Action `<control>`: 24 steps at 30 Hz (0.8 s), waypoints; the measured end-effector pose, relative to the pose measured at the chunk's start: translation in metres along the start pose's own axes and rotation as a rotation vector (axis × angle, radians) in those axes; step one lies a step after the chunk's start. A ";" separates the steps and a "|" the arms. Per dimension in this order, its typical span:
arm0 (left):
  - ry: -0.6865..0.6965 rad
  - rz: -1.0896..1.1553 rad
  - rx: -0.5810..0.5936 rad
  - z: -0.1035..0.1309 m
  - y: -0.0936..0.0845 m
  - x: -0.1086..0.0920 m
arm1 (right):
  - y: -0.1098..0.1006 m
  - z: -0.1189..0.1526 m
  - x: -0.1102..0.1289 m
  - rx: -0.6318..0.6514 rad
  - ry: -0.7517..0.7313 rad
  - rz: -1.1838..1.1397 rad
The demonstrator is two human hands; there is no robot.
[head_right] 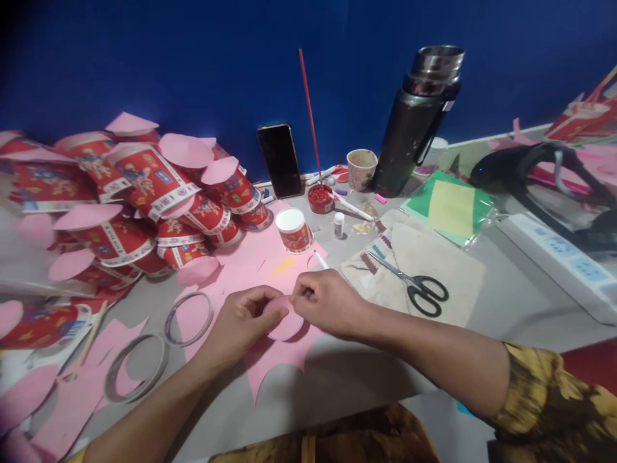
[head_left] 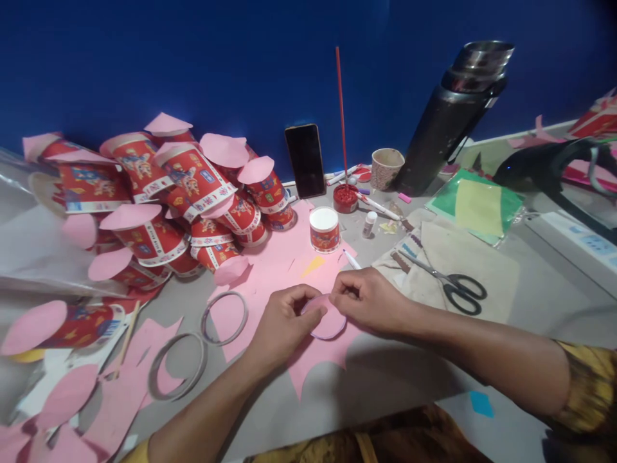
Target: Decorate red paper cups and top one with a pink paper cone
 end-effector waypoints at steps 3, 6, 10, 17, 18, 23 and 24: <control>-0.010 0.035 0.012 0.000 0.001 0.001 | 0.000 0.000 0.000 -0.008 -0.005 0.017; -0.006 0.064 0.009 0.000 0.002 0.000 | 0.000 0.001 0.001 -0.008 -0.009 0.026; -0.006 0.088 -0.003 0.001 0.002 0.000 | 0.000 0.002 0.002 -0.005 -0.031 0.058; 0.003 0.088 -0.001 0.001 0.002 0.000 | 0.001 0.002 0.002 0.000 -0.070 0.087; 0.008 0.089 -0.006 0.001 0.002 0.000 | 0.002 0.002 0.002 0.001 -0.066 0.089; -0.018 0.136 -0.011 0.001 0.002 0.002 | 0.003 0.002 0.001 0.003 -0.066 0.104; -0.026 0.144 -0.013 0.001 0.002 0.003 | 0.003 0.002 0.001 0.001 -0.071 0.106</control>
Point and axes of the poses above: each hand's wrist, its own z-axis away from the middle knuckle, its own y-axis out of the palm, x = y × z, the point moved 8 cm from there along -z, towards the middle knuckle, and after that the axes turned 4 degrees about -z, right-handed, at the moved point
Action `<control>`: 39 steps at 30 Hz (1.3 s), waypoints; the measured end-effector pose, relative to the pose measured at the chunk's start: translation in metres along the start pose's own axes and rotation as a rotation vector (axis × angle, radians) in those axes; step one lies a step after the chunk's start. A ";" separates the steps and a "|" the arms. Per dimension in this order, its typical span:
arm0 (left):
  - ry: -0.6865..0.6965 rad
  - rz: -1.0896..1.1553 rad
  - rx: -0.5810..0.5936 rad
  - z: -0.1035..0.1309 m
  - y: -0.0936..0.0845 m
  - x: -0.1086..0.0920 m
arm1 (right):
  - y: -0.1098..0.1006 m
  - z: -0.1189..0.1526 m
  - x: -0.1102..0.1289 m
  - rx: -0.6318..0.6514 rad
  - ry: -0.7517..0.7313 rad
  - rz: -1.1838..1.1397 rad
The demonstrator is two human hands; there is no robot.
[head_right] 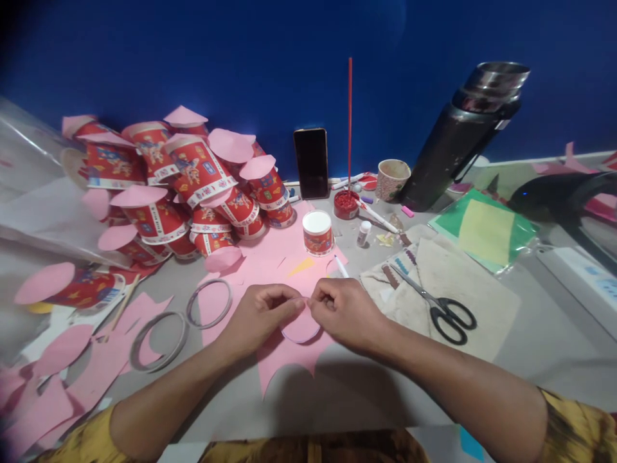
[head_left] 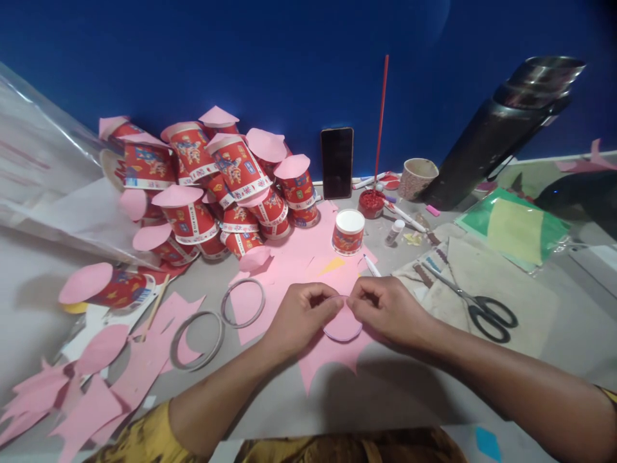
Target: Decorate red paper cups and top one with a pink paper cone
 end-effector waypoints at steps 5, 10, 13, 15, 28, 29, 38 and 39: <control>-0.014 -0.001 -0.003 -0.001 0.001 0.002 | 0.000 0.001 0.000 -0.020 -0.036 0.012; -0.019 -0.009 0.004 -0.002 0.000 0.002 | 0.001 0.001 -0.002 -0.022 -0.044 0.020; -0.022 -0.011 0.006 -0.002 0.000 0.003 | 0.002 0.001 -0.003 -0.009 -0.038 0.011; -0.025 -0.012 0.008 -0.002 0.000 0.003 | 0.002 0.001 -0.003 -0.002 -0.037 0.000; -0.023 -0.031 0.000 -0.001 -0.001 0.002 | 0.000 0.000 0.000 -0.014 -0.053 0.000; -0.021 -0.032 -0.001 -0.001 -0.001 0.003 | 0.000 0.000 0.000 -0.016 -0.051 -0.005; 0.033 -0.062 0.021 0.001 -0.001 -0.002 | -0.003 0.002 0.004 -0.048 -0.089 0.006; 0.055 -0.079 0.025 0.001 -0.001 -0.004 | -0.004 0.002 0.005 -0.061 -0.112 0.018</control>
Point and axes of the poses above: each hand's wrist, its own z-axis away from the middle knuckle, its own y-axis out of the palm, x = y × z, the point moved 8 cm from there along -z, towards the middle knuckle, and after that the axes turned 4 degrees about -z, right-handed, at the moved point
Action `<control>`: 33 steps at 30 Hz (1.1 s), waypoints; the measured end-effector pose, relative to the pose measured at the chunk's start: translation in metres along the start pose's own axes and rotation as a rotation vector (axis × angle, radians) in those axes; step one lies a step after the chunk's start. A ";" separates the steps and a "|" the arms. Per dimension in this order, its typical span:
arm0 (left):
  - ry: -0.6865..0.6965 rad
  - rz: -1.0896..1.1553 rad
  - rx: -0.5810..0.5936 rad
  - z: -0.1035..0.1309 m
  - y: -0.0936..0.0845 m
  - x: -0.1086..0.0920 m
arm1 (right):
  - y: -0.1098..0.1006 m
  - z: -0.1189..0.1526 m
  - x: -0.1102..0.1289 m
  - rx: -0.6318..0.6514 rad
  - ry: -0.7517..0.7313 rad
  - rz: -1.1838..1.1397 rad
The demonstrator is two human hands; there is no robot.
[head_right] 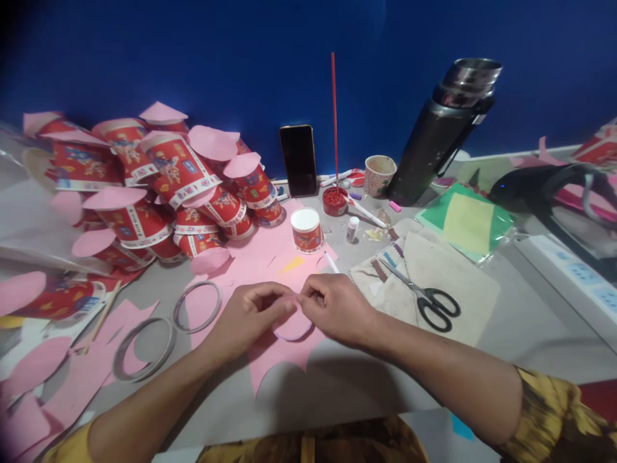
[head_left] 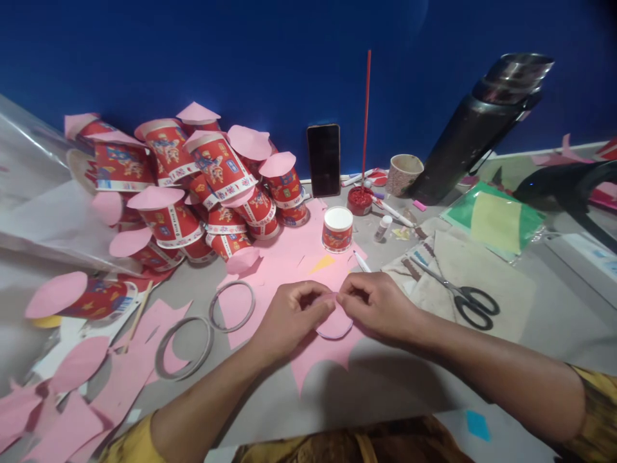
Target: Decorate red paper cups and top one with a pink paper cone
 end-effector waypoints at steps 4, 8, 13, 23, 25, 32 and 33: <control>0.150 -0.082 -0.052 0.002 -0.005 -0.011 | -0.003 0.003 0.006 -0.043 -0.099 0.032; 0.458 -0.183 -0.163 0.011 -0.012 -0.031 | 0.002 0.006 0.011 0.005 -0.183 0.129; 0.605 -0.282 -0.308 0.019 -0.018 -0.046 | -0.001 0.016 0.029 -0.086 -0.478 0.429; -0.196 0.512 -0.062 0.004 -0.006 0.005 | -0.023 0.024 0.051 -0.304 -0.640 0.654; -0.269 0.789 0.136 0.008 0.013 0.002 | -0.027 0.024 0.052 -0.334 -0.646 0.642; -0.298 0.924 0.170 0.018 0.036 0.005 | -0.018 0.027 0.052 -0.255 -0.765 0.510; -0.285 0.905 0.131 0.017 0.034 0.007 | -0.018 0.025 0.050 -0.253 -0.721 0.463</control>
Point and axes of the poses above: each hand's wrist, its own z-axis away from the middle knuckle, its own y-axis out of the palm, x = y × z, the point moved 8 cm from there along -z, towards the middle knuckle, and after that the axes turned 4 degrees about -z, right-handed, at the moved point
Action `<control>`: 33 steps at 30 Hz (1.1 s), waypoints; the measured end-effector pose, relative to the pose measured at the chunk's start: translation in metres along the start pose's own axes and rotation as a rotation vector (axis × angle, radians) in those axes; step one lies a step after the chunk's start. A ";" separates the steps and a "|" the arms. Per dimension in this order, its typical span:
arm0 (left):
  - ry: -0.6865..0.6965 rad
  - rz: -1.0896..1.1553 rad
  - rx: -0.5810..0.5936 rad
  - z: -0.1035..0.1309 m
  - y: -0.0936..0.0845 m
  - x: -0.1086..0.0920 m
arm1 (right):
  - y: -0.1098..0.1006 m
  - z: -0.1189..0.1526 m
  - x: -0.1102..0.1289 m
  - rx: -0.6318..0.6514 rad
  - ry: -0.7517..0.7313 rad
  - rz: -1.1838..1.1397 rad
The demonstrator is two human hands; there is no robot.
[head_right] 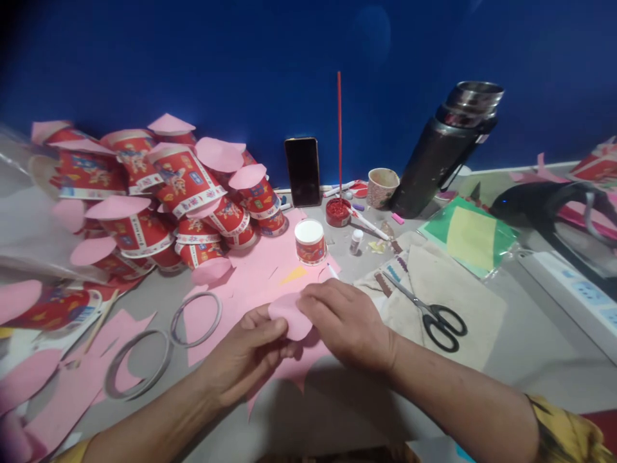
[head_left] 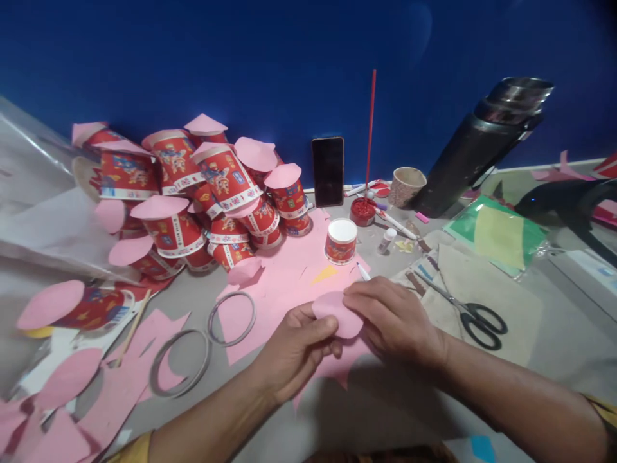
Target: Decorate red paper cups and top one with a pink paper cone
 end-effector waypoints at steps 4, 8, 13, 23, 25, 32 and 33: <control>0.117 -0.119 -0.076 -0.001 -0.010 -0.010 | 0.011 0.008 -0.040 0.007 0.579 -0.378; 0.156 -0.244 -0.036 0.001 -0.007 -0.018 | 0.047 0.033 -0.049 0.124 1.129 -1.063; 0.128 -0.380 0.012 0.002 -0.005 -0.018 | 0.064 0.042 -0.039 0.206 1.307 -1.301; 0.126 -0.261 -0.019 0.000 -0.007 -0.017 | 0.065 0.038 -0.045 0.069 1.298 -1.491; 0.107 -0.252 -0.018 0.000 -0.008 -0.015 | 0.066 0.038 -0.042 0.120 1.287 -1.509; -0.044 -0.314 0.144 0.001 0.000 0.000 | 0.068 0.039 -0.036 0.241 1.243 -1.386; -0.030 -0.299 0.141 0.000 -0.001 -0.001 | 0.068 0.040 -0.038 0.211 1.261 -1.389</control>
Point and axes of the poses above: each hand's wrist, its own z-axis away from the middle knuckle, its own y-axis out of the palm, x = y × z, the point moved 8 cm from there along -z, towards the middle knuckle, and after that the axes turned 4 degrees about -z, right-handed, at the moved point
